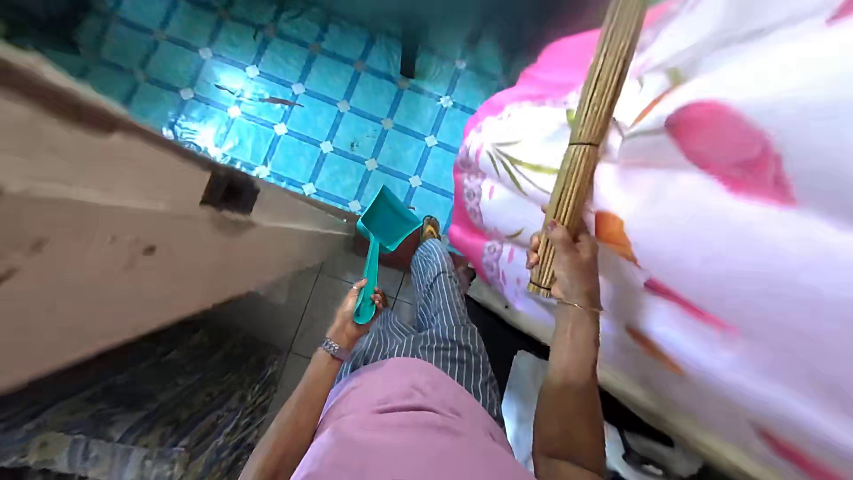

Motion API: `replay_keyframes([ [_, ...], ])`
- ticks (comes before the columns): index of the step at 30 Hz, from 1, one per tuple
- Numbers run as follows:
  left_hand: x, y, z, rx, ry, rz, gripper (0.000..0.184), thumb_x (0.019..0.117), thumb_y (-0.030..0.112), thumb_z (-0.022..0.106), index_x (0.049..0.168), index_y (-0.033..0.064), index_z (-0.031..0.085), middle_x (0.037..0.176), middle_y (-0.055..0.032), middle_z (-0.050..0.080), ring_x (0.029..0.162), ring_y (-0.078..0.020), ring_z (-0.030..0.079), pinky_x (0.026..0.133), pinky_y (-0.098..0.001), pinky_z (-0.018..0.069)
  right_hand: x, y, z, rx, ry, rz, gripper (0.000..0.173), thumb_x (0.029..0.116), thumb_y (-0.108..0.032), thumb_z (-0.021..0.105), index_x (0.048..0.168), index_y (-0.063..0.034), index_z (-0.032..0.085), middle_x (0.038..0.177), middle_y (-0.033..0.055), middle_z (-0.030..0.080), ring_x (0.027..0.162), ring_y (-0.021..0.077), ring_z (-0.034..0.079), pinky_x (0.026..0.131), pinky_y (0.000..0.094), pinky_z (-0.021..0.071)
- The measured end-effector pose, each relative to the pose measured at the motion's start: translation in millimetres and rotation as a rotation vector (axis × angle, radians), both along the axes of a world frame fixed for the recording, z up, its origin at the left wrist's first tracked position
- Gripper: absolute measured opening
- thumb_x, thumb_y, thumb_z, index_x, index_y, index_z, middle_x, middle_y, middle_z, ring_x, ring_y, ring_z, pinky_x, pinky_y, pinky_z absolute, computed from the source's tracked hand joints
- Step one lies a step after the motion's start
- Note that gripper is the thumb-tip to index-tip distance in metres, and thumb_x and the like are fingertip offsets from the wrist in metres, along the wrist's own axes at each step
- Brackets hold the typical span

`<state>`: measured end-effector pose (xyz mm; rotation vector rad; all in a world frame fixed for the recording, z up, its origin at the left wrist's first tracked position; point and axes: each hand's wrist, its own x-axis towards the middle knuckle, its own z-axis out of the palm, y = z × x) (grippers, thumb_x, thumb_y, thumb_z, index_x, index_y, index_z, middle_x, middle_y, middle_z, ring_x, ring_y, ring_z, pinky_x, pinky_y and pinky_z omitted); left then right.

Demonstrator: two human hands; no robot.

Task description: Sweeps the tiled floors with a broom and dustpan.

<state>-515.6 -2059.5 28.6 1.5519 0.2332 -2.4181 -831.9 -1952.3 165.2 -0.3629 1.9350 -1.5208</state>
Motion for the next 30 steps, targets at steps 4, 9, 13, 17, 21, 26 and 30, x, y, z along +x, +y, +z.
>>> replay_keyframes([
  [4,-44.0,-51.9,-8.8,0.01,-0.032,0.069,0.037,0.1103,0.035,0.03,0.095,0.0091,0.052,0.071,-0.002,0.059,0.053,-0.0077,0.06,0.048,-0.0185,0.0518,-66.3,-57.5,2.4,0.049,-0.104,0.126,0.039,0.1018,-0.02,0.04,0.138,-0.0058,0.04,0.065,-0.0081,0.053,0.048,0.0031,0.055,0.048,0.0194,0.053],
  [9,-96.8,-108.6,8.6,0.014,-0.065,0.306,0.031,0.1092,0.032,0.032,0.099,0.0102,0.052,0.072,-0.0018,0.059,0.055,-0.0076,0.061,0.049,-0.019,0.0533,-164.5,-114.3,6.9,0.112,-0.13,0.245,0.065,0.0924,-0.045,0.061,0.138,-0.0028,0.043,0.066,-0.0062,0.056,0.047,0.0071,0.055,0.044,0.0243,0.0526],
  [13,-133.2,-150.3,23.0,0.005,-0.071,0.5,0.03,0.1091,0.031,0.032,0.096,0.0113,0.05,0.071,-0.0016,0.058,0.056,-0.0075,0.061,0.05,-0.0187,0.0536,-226.4,-149.4,14.7,0.189,-0.117,0.36,0.068,0.0913,-0.046,0.061,0.14,-0.0019,0.045,0.066,-0.0055,0.058,0.047,0.0086,0.056,0.043,0.0269,0.053],
  [17,-149.7,-194.1,16.0,0.02,-0.082,0.597,0.029,0.1084,0.031,0.033,0.095,0.0112,0.05,0.07,-0.0017,0.057,0.055,-0.0083,0.06,0.048,-0.0191,0.053,-249.2,-208.1,7.0,0.205,-0.218,0.482,0.072,0.0881,-0.051,0.068,0.139,-0.0042,0.046,0.066,-0.0055,0.06,0.047,0.0076,0.056,0.043,0.0254,0.0523],
  [21,-155.5,-238.4,0.4,0.032,-0.094,0.699,0.025,0.1073,0.03,0.036,0.098,0.012,0.05,0.073,-0.0021,0.058,0.057,-0.0083,0.061,0.049,-0.0192,0.0532,-240.0,-299.4,-12.4,0.324,-0.201,0.617,0.047,0.0978,-0.027,0.051,0.136,0.0004,0.045,0.074,-0.0009,0.062,0.053,0.0091,0.06,0.048,0.0261,0.0544],
  [26,-160.6,-295.1,-21.8,0.075,-0.145,0.795,0.022,0.1064,0.028,0.037,0.098,0.0113,0.049,0.074,-0.0041,0.057,0.057,-0.0101,0.06,0.049,-0.0206,0.0528,-220.1,-420.9,-45.4,0.611,-0.144,0.717,0.033,0.1065,-0.016,0.05,0.133,0.0032,0.047,0.071,0.0045,0.06,0.051,0.0123,0.058,0.048,0.0276,0.0521],
  [30,-163.6,-336.7,-42.5,0.128,-0.158,0.86,0.021,0.1063,0.028,0.038,0.099,0.0113,0.048,0.074,-0.0038,0.056,0.056,-0.0099,0.06,0.047,-0.0207,0.0523,-217.4,-495.6,-88.5,0.722,-0.089,0.776,0.033,0.1063,-0.019,0.053,0.13,0.0035,0.049,0.072,0.0068,0.06,0.051,0.0132,0.058,0.048,0.0286,0.0533],
])
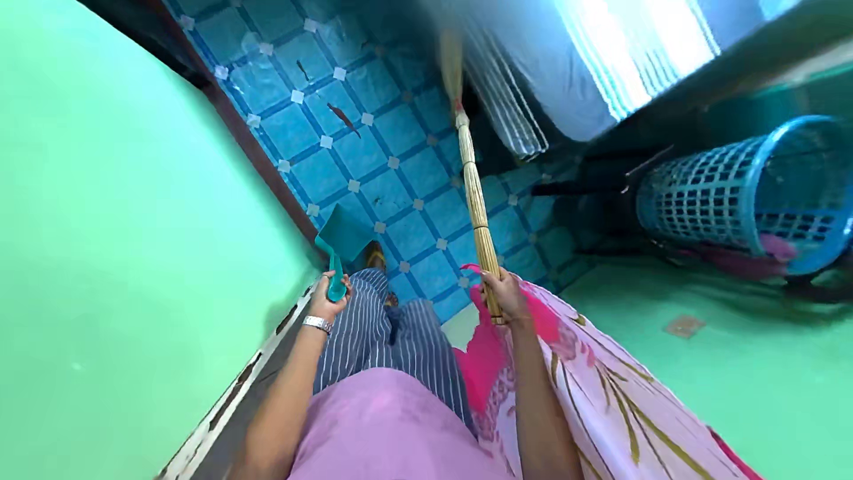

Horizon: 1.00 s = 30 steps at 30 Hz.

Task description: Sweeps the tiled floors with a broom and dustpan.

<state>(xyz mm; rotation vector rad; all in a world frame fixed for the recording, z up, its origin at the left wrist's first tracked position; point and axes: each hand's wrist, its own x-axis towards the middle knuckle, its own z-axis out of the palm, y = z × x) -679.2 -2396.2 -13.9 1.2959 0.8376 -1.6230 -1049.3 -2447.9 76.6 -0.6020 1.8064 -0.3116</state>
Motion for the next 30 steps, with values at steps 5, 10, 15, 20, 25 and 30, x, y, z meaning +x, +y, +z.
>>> replay_keyframes([
  [5,3.5,-36.5,-22.5,0.059,0.022,0.074,0.018,0.1058,0.027,0.041,0.102,0.0112,0.049,0.077,-0.0049,0.057,0.059,-0.0109,0.061,0.05,-0.0214,0.0543,-3.8,-88.5,-38.2,0.135,0.098,0.145,0.057,0.1059,-0.02,0.054,0.155,-0.0056,0.03,0.1,0.0146,0.061,0.063,0.0172,0.061,0.056,0.033,0.0546],
  [10,3.6,-75.6,-47.0,0.144,-0.009,0.106,0.02,0.106,0.028,0.04,0.1,0.0107,0.049,0.077,-0.0055,0.056,0.057,-0.0113,0.059,0.049,-0.0214,0.0522,-1.7,-184.2,-98.5,0.198,0.118,0.148,0.046,0.1084,-0.026,0.051,0.15,-0.0113,0.04,0.094,0.0122,0.064,0.061,0.0161,0.06,0.054,0.0307,0.0525],
  [15,12.7,-110.6,-61.2,0.193,-0.066,0.218,0.015,0.1021,0.025,0.048,0.101,0.0109,0.051,0.078,-0.0061,0.057,0.059,-0.0123,0.06,0.051,-0.0215,0.0531,53.7,-258.2,-188.8,0.234,0.207,0.319,0.05,0.1068,-0.033,0.053,0.149,-0.0087,0.042,0.099,0.0191,0.063,0.069,0.0262,0.063,0.065,0.0444,0.0563],
  [20,6.8,-141.6,-73.8,0.252,-0.116,0.217,0.012,0.1003,0.023,0.051,0.103,0.0113,0.052,0.082,-0.0059,0.057,0.062,-0.0122,0.06,0.053,-0.0215,0.0526,86.7,-254.6,-228.2,0.288,0.35,0.848,0.057,0.1014,-0.027,0.059,0.151,-0.0083,0.038,0.112,0.0302,0.064,0.089,0.0448,0.067,0.073,0.0614,0.0552],
  [25,-10.7,-158.1,-71.2,0.214,-0.151,0.157,0.009,0.1008,0.023,0.049,0.103,0.0145,0.051,0.082,-0.0036,0.055,0.063,-0.011,0.058,0.056,-0.0222,0.0512,49.8,-213.3,-188.4,0.429,0.403,1.279,0.064,0.1024,-0.025,0.053,0.16,-0.0135,0.028,0.131,0.0244,0.063,0.12,0.0421,0.063,0.098,0.0601,0.0508],
  [30,-27.0,-154.2,-62.2,0.234,-0.149,0.065,0.012,0.1012,0.025,0.051,0.105,0.0143,0.051,0.082,-0.0036,0.056,0.062,-0.0113,0.058,0.054,-0.0229,0.0513,-38.7,-165.8,-99.1,0.381,0.283,1.166,0.065,0.1031,-0.03,0.057,0.162,-0.0193,0.031,0.119,0.0253,0.068,0.102,0.0415,0.069,0.09,0.0603,0.0536],
])
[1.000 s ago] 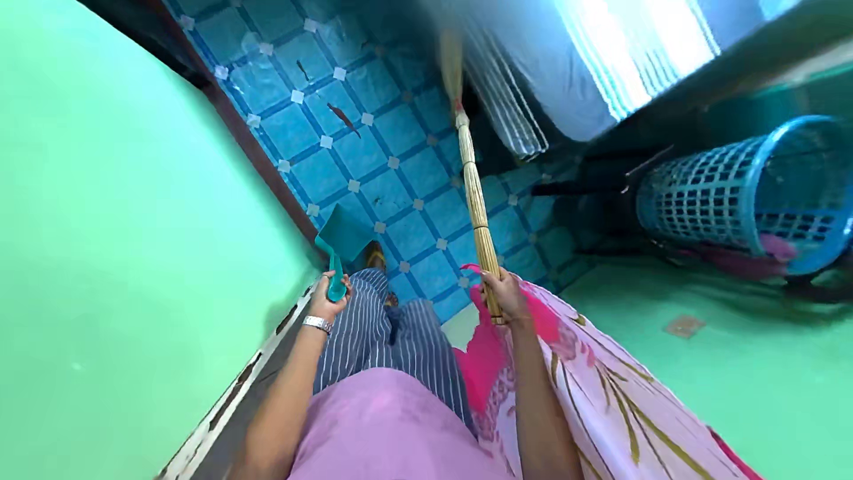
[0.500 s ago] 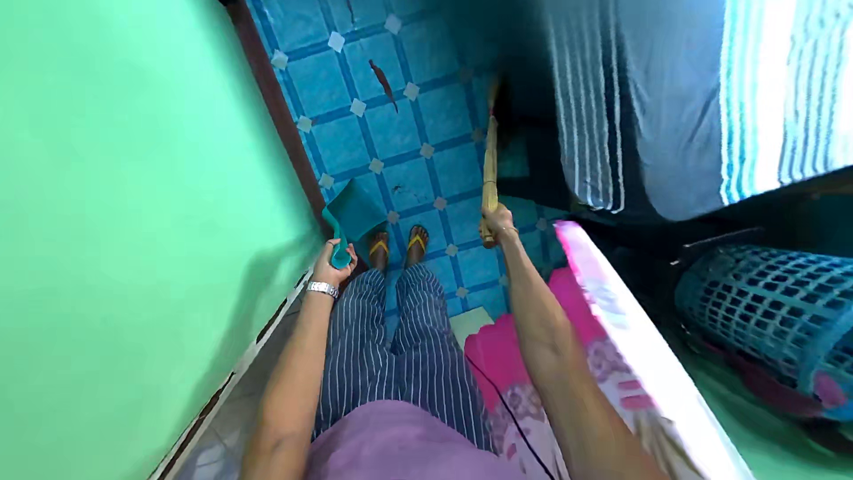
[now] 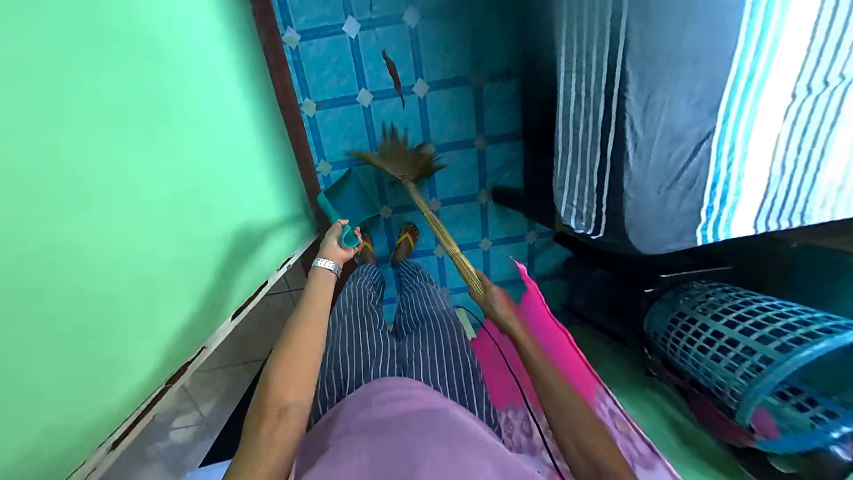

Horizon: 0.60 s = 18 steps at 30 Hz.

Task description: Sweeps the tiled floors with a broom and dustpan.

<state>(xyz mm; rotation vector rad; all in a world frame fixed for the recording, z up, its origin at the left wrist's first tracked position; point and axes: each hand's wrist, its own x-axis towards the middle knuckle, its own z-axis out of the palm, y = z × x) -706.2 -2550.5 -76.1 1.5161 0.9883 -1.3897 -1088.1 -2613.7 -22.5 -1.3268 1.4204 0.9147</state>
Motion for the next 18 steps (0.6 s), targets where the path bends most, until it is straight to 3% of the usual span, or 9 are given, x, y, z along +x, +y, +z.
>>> replay_keyframes([
  [4,5.4,11.7,22.9,-0.004,0.022,-0.073,0.011,0.1016,0.024,0.05,0.102,0.0135,0.053,0.08,-0.0039,0.056,0.06,-0.0116,0.058,0.052,-0.0226,0.051,-50.3,64.2,61.6,-0.062,0.038,-0.227,0.062,0.1065,-0.03,0.052,0.162,-0.0153,0.029,0.115,0.0273,0.068,0.094,0.0413,0.07,0.087,0.0601,0.0544],
  [6,9.1,12.3,25.0,0.012,0.021,-0.11,0.012,0.1018,0.024,0.05,0.103,0.0127,0.052,0.08,-0.0044,0.056,0.059,-0.0116,0.057,0.051,-0.0225,0.0504,-46.8,85.2,67.5,-0.052,0.059,-0.412,0.058,0.1078,-0.029,0.049,0.16,-0.0118,0.03,0.101,0.0232,0.067,0.076,0.0336,0.067,0.071,0.0531,0.0568],
  [7,8.8,9.8,23.1,0.022,0.014,-0.128,0.012,0.1015,0.025,0.05,0.104,0.0129,0.053,0.081,-0.0041,0.056,0.059,-0.0114,0.056,0.051,-0.0224,0.0496,-36.7,91.3,63.7,-0.043,0.059,-0.522,0.057,0.1085,-0.03,0.047,0.159,-0.0093,0.031,0.093,0.0204,0.065,0.067,0.0294,0.064,0.063,0.0488,0.0562],
  [10,4.0,-7.7,8.9,0.008,-0.013,-0.131,0.013,0.1003,0.023,0.053,0.11,0.0135,0.052,0.086,-0.0045,0.056,0.065,-0.0122,0.057,0.056,-0.0237,0.0507,7.4,95.5,14.4,0.0,0.043,-0.844,0.055,0.1075,-0.034,0.053,0.15,-0.0019,0.038,0.093,0.0202,0.065,0.066,0.026,0.064,0.064,0.0449,0.0575],
  [12,0.8,-27.0,-2.8,-0.002,-0.006,-0.125,0.015,0.1018,0.023,0.05,0.113,0.0135,0.05,0.086,-0.0054,0.055,0.066,-0.0137,0.058,0.057,-0.0256,0.0522,42.0,91.5,-27.3,0.098,0.027,-0.957,0.053,0.1077,-0.036,0.052,0.147,-0.0022,0.04,0.092,0.0159,0.063,0.065,0.0215,0.062,0.062,0.0394,0.0565],
  [15,-5.4,-49.8,-7.4,0.034,0.009,-0.162,0.014,0.1026,0.023,0.05,0.112,0.0122,0.05,0.086,-0.0063,0.054,0.065,-0.0148,0.058,0.059,-0.0269,0.0528,90.1,96.1,-64.2,0.277,-0.046,-0.933,0.049,0.108,-0.034,0.052,0.145,-0.0039,0.041,0.092,0.0131,0.06,0.063,0.0188,0.06,0.06,0.0356,0.0553],
  [18,-10.2,-55.8,-8.6,0.051,0.021,-0.258,0.013,0.1033,0.024,0.049,0.109,0.0119,0.051,0.081,-0.0056,0.054,0.063,-0.0147,0.057,0.059,-0.0274,0.0524,126.7,109.8,-63.3,0.395,-0.118,-0.824,0.047,0.108,-0.033,0.052,0.144,-0.0053,0.043,0.091,0.0117,0.06,0.06,0.0172,0.059,0.056,0.0334,0.0546],
])
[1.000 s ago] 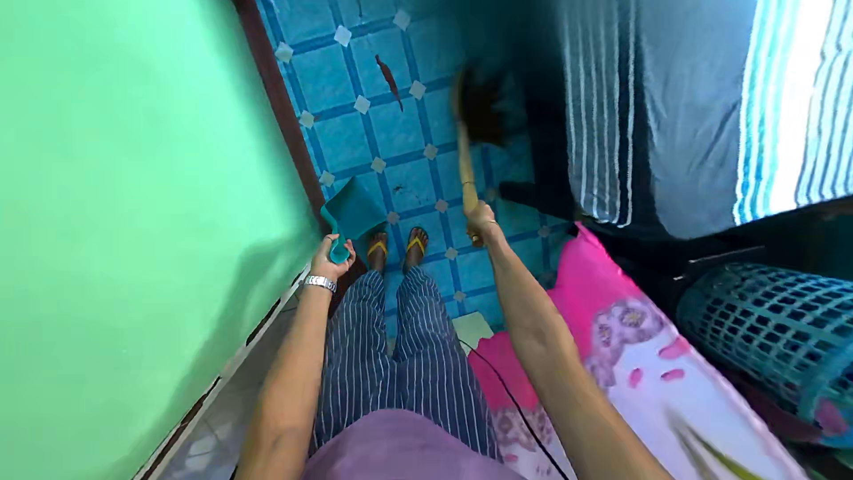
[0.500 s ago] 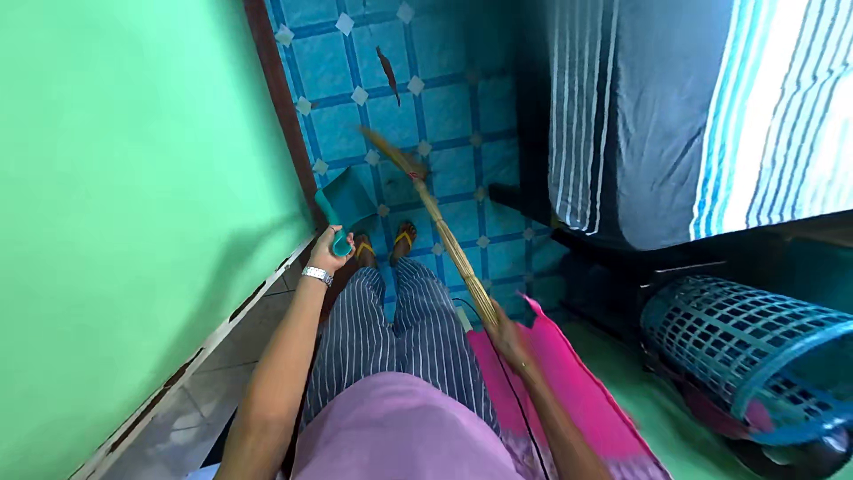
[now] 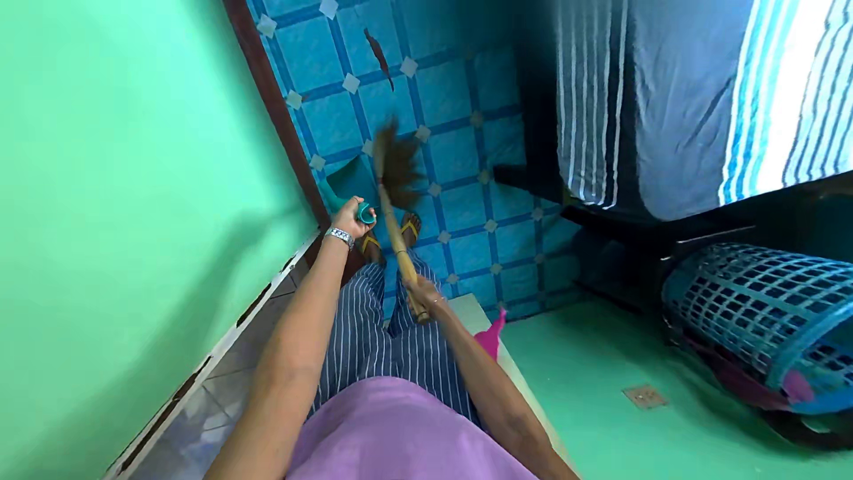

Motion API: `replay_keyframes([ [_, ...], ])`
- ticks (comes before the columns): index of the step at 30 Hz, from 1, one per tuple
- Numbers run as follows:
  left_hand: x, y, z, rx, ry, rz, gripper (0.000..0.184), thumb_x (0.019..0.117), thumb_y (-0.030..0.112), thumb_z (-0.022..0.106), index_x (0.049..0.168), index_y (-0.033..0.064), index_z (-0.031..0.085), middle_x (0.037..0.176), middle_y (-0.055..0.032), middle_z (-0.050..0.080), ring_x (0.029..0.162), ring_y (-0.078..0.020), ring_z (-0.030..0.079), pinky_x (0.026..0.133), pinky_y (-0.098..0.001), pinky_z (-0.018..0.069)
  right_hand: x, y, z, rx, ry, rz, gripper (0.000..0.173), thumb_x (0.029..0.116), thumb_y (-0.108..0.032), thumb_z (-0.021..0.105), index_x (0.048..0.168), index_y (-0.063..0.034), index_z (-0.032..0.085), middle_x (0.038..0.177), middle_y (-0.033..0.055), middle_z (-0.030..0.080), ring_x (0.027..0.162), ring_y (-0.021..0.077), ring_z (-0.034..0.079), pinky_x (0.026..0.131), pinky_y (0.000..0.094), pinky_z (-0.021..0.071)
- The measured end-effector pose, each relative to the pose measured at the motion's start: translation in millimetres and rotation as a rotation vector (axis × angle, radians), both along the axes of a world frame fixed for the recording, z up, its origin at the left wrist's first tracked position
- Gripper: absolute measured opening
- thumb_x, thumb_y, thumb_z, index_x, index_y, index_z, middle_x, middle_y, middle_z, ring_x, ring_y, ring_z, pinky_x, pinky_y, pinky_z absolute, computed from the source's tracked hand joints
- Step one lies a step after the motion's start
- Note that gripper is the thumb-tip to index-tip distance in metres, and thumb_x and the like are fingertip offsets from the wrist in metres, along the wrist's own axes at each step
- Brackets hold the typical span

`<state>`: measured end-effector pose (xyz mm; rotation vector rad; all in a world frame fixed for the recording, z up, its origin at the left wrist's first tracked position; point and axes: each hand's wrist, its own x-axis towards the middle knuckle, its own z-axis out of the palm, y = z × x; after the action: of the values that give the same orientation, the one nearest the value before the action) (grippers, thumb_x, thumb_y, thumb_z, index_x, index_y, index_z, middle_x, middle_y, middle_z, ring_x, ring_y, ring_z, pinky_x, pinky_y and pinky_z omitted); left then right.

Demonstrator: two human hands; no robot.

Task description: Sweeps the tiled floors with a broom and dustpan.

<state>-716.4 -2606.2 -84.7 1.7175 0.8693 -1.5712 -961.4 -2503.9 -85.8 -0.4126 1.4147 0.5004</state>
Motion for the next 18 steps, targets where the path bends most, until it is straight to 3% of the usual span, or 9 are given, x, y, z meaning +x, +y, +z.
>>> replay_keyframes([
  [5,0.8,16.1,-5.9,0.001,0.008,-0.035,0.014,0.1035,0.025,0.047,0.108,0.0128,0.05,0.078,-0.0052,0.054,0.06,-0.0146,0.055,0.055,-0.0279,0.0499,19.5,26.7,66.3,0.079,-0.115,0.156,0.048,0.1089,-0.036,0.049,0.145,-0.0054,0.04,0.089,0.0118,0.061,0.06,0.0184,0.061,0.057,0.0349,0.0557],
  [8,10.7,31.4,-5.5,-0.019,0.017,-0.014,0.015,0.1036,0.026,0.046,0.109,0.013,0.05,0.079,-0.0047,0.055,0.061,-0.0138,0.056,0.054,-0.027,0.0498,1.0,24.3,115.9,0.056,-0.141,0.289,0.052,0.1087,-0.035,0.049,0.15,-0.0067,0.035,0.097,0.0143,0.061,0.066,0.0205,0.063,0.062,0.0379,0.0573],
  [12,33.4,69.2,5.2,-0.111,0.023,0.04,0.014,0.1006,0.025,0.051,0.111,0.0146,0.051,0.088,-0.0037,0.055,0.068,-0.0122,0.058,0.058,-0.0242,0.0507,-44.4,2.2,169.5,-0.025,-0.094,0.466,0.062,0.1062,-0.036,0.054,0.158,-0.0142,0.029,0.098,0.0188,0.065,0.068,0.0272,0.065,0.065,0.0464,0.0576],
  [16,60.6,113.4,19.7,-0.168,0.079,0.054,0.015,0.1007,0.027,0.052,0.107,0.0131,0.055,0.085,-0.002,0.058,0.063,-0.0087,0.06,0.054,-0.0197,0.0521,-97.9,-28.3,201.6,-0.097,-0.009,0.454,0.063,0.1047,-0.035,0.056,0.16,-0.0186,0.03,0.088,0.0143,0.065,0.06,0.0224,0.062,0.058,0.0415,0.0565],
  [18,66.9,124.3,29.1,-0.135,0.09,0.062,0.018,0.1025,0.028,0.048,0.105,0.0119,0.055,0.083,-0.0026,0.058,0.062,-0.0093,0.059,0.053,-0.0202,0.0516,-111.7,-38.7,195.3,-0.141,0.003,0.396,0.059,0.1049,-0.032,0.055,0.157,-0.0142,0.034,0.08,0.0106,0.062,0.054,0.0188,0.06,0.053,0.0368,0.0553],
])
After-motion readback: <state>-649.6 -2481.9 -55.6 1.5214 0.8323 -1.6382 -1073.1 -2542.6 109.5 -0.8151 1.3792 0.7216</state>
